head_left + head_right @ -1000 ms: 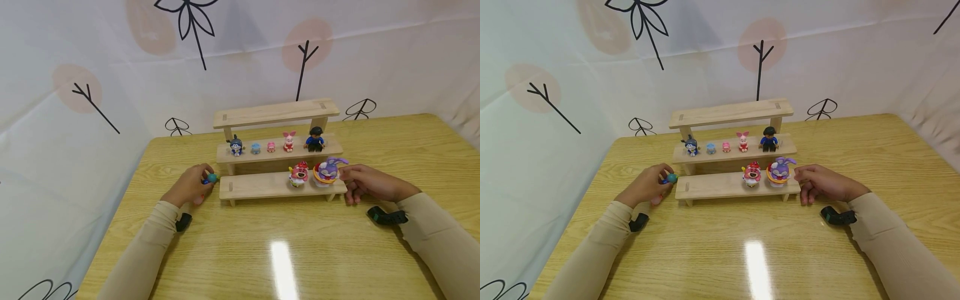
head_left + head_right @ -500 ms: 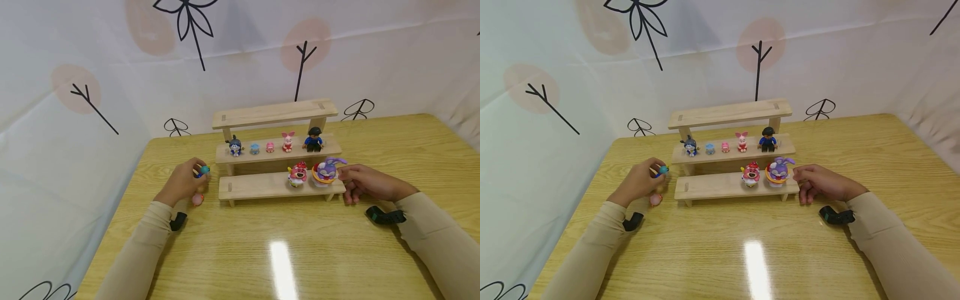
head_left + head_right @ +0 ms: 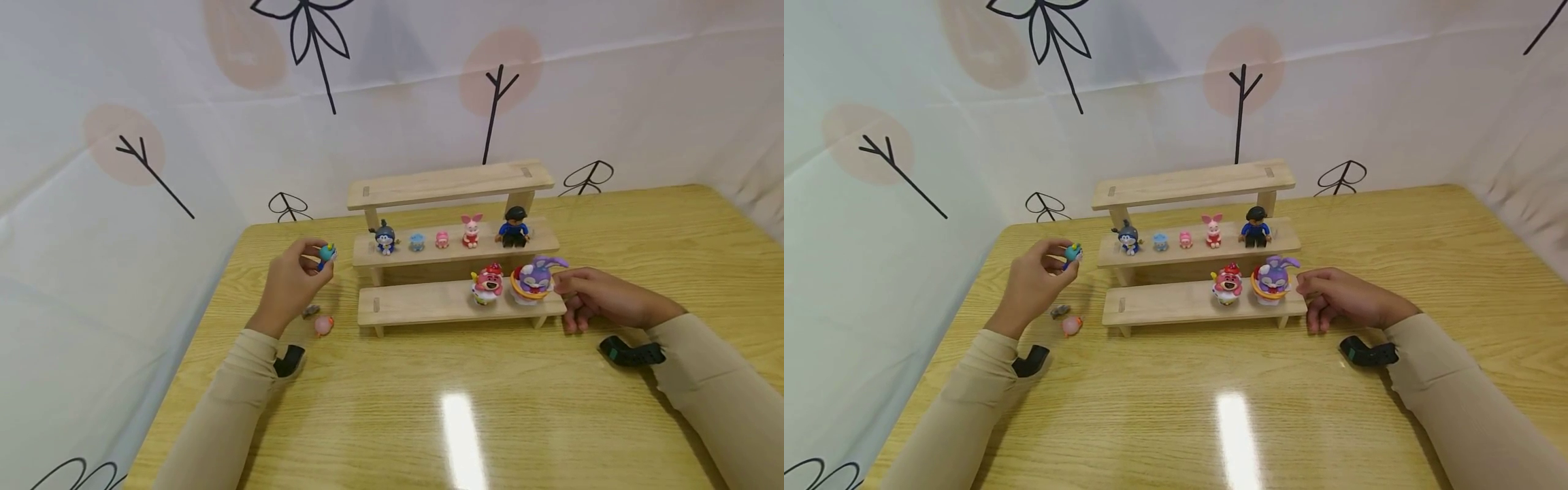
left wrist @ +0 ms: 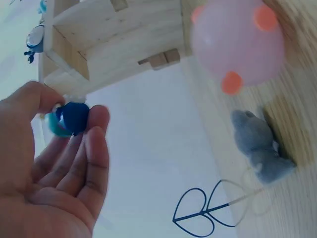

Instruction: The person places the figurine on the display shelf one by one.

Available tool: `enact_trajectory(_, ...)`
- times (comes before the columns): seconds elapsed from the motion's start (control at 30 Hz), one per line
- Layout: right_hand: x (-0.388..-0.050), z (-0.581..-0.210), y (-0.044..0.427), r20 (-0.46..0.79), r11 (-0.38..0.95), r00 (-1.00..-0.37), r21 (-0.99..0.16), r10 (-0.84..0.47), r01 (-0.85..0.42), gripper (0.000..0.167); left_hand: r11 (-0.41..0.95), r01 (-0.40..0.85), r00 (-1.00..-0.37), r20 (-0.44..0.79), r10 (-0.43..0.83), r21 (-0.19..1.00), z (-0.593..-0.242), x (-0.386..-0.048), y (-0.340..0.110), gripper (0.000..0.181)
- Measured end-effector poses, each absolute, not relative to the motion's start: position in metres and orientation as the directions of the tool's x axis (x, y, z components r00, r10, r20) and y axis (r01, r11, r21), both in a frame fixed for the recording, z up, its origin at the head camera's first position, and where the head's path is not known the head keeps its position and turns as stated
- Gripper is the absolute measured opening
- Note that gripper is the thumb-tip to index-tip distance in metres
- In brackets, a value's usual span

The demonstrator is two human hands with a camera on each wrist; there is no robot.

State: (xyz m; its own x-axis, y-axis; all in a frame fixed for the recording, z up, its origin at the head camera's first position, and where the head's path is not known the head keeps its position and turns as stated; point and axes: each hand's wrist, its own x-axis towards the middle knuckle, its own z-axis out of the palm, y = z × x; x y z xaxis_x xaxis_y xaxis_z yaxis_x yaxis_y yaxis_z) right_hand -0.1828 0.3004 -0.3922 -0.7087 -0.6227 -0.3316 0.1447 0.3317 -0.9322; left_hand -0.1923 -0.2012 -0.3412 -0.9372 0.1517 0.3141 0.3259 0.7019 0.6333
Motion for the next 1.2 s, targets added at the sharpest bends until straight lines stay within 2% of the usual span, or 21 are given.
enact_trajectory(0.17,-0.182,-0.392,0.3,-0.332,0.33,-0.708,-0.932,-0.623,0.147,0.023,0.621,0.376,-0.909,0.405,0.102,0.688,-0.337,-0.19,-0.197,0.034)
enact_trajectory(0.5,-0.184,-0.392,0.3,-0.337,0.336,-0.707,-0.93,-0.622,0.147,0.024,0.448,0.451,-0.88,0.469,0.079,0.772,-0.323,-0.178,-0.178,0.038)
enact_trajectory(0.63,-0.183,-0.393,0.3,-0.333,0.333,-0.707,-0.932,-0.624,0.145,0.023,0.373,0.518,-0.852,0.504,0.143,0.77,-0.318,-0.172,-0.162,0.036)
enact_trajectory(0.8,-0.183,-0.393,0.301,-0.337,0.337,-0.709,-0.93,-0.619,0.148,0.023,0.35,0.58,-0.814,0.529,0.238,0.735,-0.314,-0.166,-0.141,0.035)
enact_trajectory(1.03,-0.184,-0.395,0.303,-0.331,0.334,-0.708,-0.932,-0.624,0.142,0.025,0.335,0.632,-0.771,0.527,0.356,0.699,-0.318,-0.162,-0.114,0.034)
enact_trajectory(1.2,-0.184,-0.396,0.303,-0.328,0.334,-0.711,-0.932,-0.622,0.138,0.029,0.302,0.628,-0.761,0.483,0.434,0.717,-0.326,-0.163,-0.1,0.034)
